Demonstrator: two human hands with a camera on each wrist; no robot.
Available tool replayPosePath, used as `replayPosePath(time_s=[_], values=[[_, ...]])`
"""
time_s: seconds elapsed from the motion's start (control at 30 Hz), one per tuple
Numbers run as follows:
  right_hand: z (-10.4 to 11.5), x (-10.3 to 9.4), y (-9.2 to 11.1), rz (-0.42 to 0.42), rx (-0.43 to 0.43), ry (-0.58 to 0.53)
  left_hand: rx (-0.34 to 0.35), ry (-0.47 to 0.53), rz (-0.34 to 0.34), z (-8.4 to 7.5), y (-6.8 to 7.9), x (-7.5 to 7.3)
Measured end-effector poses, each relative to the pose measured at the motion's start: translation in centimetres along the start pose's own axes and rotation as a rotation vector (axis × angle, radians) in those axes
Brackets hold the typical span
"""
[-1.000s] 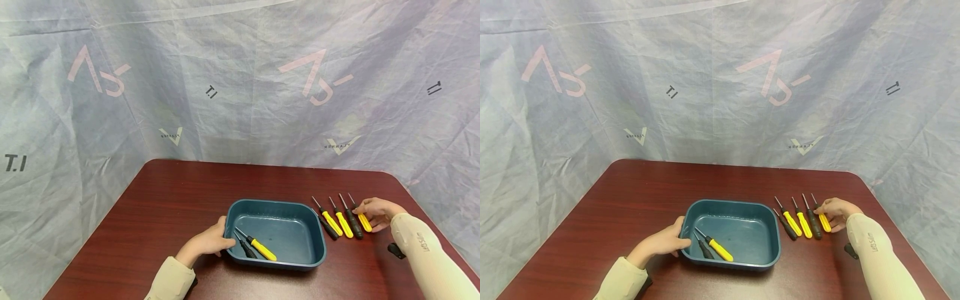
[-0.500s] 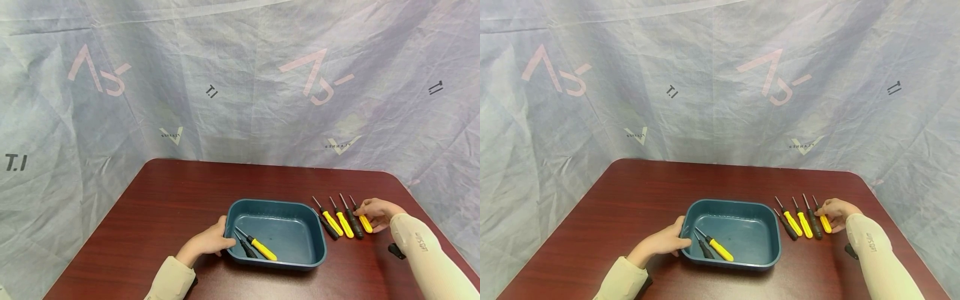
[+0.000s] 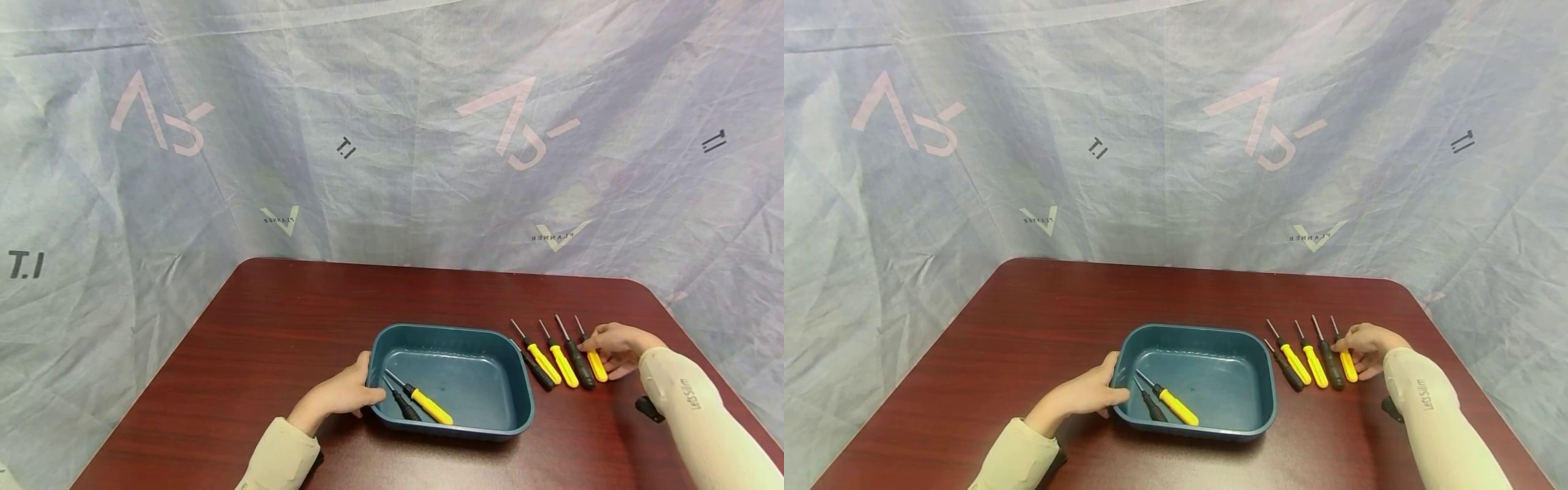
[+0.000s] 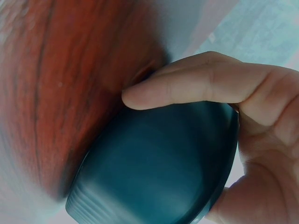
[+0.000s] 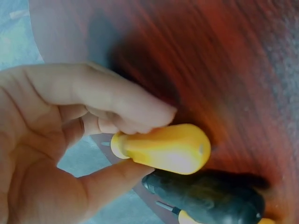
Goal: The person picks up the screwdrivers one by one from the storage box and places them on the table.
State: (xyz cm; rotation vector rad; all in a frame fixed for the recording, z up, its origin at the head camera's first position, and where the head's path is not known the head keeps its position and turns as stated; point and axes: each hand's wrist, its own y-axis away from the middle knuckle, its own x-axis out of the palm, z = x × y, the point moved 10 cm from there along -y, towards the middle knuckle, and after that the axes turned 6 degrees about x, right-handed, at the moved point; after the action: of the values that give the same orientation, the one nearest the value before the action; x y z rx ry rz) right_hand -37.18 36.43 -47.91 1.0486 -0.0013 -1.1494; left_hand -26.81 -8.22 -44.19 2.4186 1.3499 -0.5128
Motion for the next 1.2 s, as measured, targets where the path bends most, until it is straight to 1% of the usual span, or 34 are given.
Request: replayPosePath(time_s=[0.2, 0.43, 0.8, 0.97, 1.2], values=[[-0.3, -0.3, 0.1, 0.002, 0.004, 0.007, 0.006, -0.002, -0.006, 0.0, 0.0, 0.0], [-0.3, -0.9, 0.3, 0.002, -0.008, 0.041, 0.003, -0.006, -0.007, 0.0, 0.0, 0.0], [0.3, -1.9, 1.4, 0.007, -0.009, 0.054, 0.012, 0.003, -0.013, -0.1, -0.1, 0.0], [1.3, -2.2, 2.0, 0.014, -0.036, 0.072, 0.010, 0.002, -0.014, -0.1, -0.1, 0.0], [3.6, -2.1, 3.0, 0.019, -0.081, 0.126, 0.004, -0.004, -0.013, -0.1, 0.0, 0.0]])
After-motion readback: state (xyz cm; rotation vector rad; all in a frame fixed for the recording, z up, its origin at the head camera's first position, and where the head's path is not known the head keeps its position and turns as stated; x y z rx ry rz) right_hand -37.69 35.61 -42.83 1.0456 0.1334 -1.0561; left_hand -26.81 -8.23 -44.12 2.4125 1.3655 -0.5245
